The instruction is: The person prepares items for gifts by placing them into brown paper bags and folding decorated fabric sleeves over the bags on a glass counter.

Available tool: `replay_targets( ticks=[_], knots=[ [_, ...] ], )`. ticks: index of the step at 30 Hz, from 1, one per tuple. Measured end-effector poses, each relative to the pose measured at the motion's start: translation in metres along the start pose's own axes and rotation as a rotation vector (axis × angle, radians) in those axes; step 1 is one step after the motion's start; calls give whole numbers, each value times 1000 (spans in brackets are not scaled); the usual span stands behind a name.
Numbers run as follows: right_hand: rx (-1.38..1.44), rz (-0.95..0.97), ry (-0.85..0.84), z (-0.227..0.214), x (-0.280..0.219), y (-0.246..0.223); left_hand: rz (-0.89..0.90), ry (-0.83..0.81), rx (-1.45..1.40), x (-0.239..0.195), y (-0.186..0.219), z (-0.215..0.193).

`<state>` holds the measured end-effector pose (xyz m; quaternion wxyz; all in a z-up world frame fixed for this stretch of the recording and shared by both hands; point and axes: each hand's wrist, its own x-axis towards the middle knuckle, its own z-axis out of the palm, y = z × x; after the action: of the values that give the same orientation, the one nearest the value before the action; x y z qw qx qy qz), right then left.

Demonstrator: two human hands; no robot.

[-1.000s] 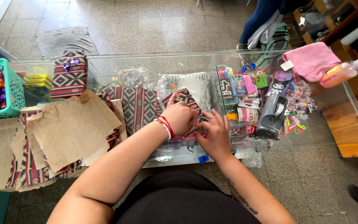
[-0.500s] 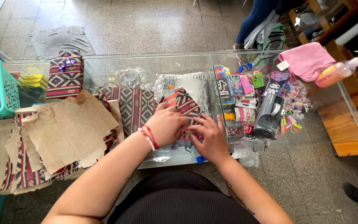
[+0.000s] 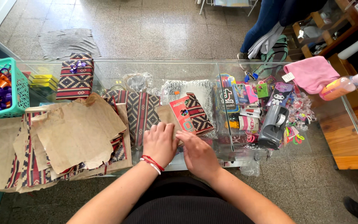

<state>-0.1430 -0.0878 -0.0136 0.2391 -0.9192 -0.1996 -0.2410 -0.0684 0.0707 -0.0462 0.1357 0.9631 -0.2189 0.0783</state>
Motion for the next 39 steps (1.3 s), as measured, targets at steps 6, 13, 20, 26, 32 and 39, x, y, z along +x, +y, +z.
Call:
replay_targets(
  ticks=[6, 13, 20, 26, 32, 39],
  knots=[
    [-229, 154, -191, 2, 5, 19, -43, -131, 62, -8, 4, -17],
    [-183, 443, -404, -9, 14, 80, -37, -409, 52, -4, 4, -39],
    [-289, 428, -364, 3, 5, 79, -71, -449, 26, 9, 21, -57],
    [-383, 443, -333, 8, 4, 72, -30, -246, 9, 14, 34, -25],
    [-420, 432, -304, 8, 3, 73, -68, -270, 43, -2, 19, -6],
    [-409, 458, -321, 4, 6, 69, -78, -222, 107, -8, 9, 2]
  ],
)
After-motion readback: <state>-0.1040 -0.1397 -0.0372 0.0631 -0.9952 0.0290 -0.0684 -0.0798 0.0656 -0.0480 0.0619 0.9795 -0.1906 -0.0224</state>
